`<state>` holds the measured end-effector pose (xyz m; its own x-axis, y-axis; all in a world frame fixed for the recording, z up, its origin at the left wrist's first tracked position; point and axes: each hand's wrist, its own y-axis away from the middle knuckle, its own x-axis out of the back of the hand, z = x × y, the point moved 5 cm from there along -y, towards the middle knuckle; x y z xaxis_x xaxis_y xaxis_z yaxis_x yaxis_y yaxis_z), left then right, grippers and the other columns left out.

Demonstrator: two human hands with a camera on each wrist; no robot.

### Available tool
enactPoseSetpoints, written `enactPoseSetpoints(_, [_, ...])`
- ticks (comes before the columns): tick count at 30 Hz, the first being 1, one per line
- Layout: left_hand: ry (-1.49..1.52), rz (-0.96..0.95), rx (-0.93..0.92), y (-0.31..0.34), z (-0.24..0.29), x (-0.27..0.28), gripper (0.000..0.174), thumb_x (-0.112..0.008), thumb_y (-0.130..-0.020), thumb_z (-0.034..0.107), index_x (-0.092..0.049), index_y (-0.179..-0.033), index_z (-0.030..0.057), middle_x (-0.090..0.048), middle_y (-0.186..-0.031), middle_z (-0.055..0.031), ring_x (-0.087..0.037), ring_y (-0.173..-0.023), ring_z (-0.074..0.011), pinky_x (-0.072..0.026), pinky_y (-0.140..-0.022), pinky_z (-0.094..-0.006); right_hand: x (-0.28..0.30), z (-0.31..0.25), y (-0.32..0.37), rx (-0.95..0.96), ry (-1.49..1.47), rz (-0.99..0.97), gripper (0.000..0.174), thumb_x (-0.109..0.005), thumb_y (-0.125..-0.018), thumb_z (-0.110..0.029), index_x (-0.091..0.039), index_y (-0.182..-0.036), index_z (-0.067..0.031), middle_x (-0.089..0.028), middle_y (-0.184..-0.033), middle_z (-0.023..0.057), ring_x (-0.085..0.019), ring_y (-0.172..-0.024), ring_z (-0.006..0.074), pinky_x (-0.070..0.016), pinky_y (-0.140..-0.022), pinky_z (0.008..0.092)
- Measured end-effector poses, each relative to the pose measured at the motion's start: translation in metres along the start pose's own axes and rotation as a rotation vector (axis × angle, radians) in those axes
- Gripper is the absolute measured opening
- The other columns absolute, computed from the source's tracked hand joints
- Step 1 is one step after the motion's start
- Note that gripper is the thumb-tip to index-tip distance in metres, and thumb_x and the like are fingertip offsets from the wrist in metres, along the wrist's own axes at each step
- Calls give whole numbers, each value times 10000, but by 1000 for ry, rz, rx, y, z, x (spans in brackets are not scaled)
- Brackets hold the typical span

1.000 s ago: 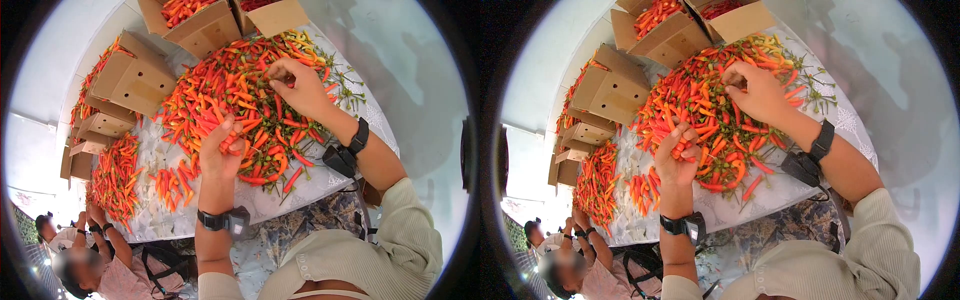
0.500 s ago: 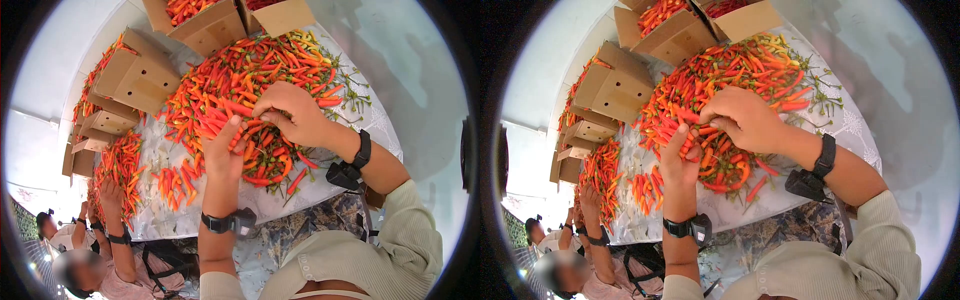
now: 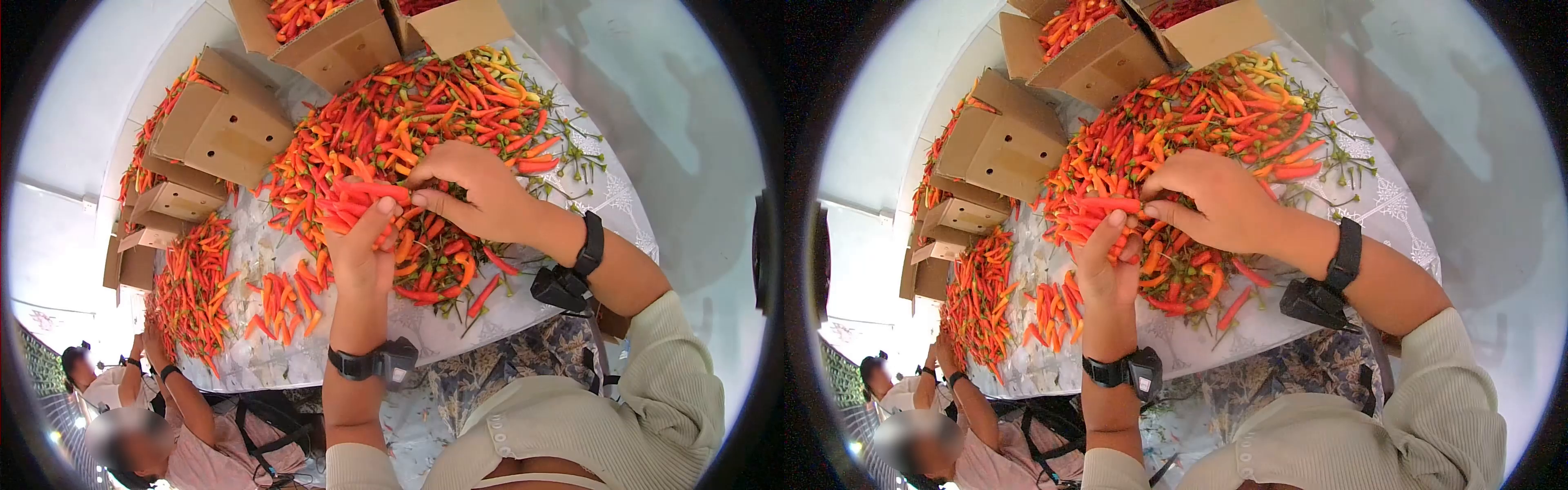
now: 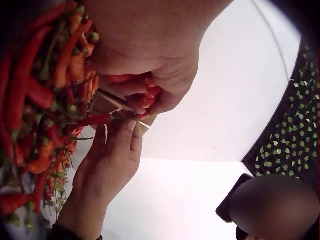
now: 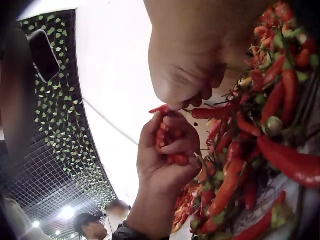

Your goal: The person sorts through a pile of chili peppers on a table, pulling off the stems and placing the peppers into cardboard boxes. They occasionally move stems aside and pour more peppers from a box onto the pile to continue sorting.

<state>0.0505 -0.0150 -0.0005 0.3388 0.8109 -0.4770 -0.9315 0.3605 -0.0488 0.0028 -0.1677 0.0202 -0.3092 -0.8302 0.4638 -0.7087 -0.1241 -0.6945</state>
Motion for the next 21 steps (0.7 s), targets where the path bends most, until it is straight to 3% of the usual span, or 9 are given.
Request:
enactPoseSetpoints(4, [-75,13,23,0,-3,4,347,-700,-736,-26,-527,-1031,33,-628,-840,-64,-563,-634,-76,-411,-471,-189,-4,-1,3,11,-27,33,123,-638,-779,-119,-602,-871,-47,-585,-797,104,-561,-790,302,-448,-684,396])
enactPoseSetpoints(7, [-131,95,-131,2,2,-8,376,-724,-713,-49,-533,-1028,26,-624,-857,-50,-590,-699,-101,-482,-590,-220,-3,-4,2,41,19,5,111,-648,-761,-118,-588,-825,-50,-574,-768,103,-559,-769,303,-443,-668,396])
enactPoseSetpoints(10, [-128,78,-80,3,2,-5,386,-731,-703,-66,-533,-1024,15,-620,-897,-59,-609,-765,-129,-505,-700,-252,-1,-12,1,76,73,-25,114,-652,-746,-119,-570,-786,-50,-566,-746,103,-559,-746,301,-439,-655,397])
enactPoseSetpoints(13, [-229,67,-149,5,5,-10,368,-734,-717,-42,-528,-1017,8,-610,-898,-55,-594,-786,-109,-497,-701,-234,-4,-11,4,61,83,-4,123,-648,-741,-135,-564,-769,-49,-565,-734,104,-563,-729,297,-437,-648,401])
enactPoseSetpoints(18, [-467,133,-458,13,12,-16,355,-752,-724,5,-519,-991,3,-587,-863,-32,-562,-747,-84,-482,-697,-215,-6,-11,4,-49,61,35,125,-632,-748,-158,-581,-748,-43,-564,-687,103,-568,-699,296,-440,-641,410])
enactPoseSetpoints(21, [-626,158,-602,22,17,-18,356,-755,-721,6,-513,-981,3,-582,-860,-30,-555,-740,-79,-477,-687,-212,-6,-13,4,17,7,93,106,-633,-738,-106,-565,-707,-31,-530,-629,99,-532,-601,295,-408,-552,397])
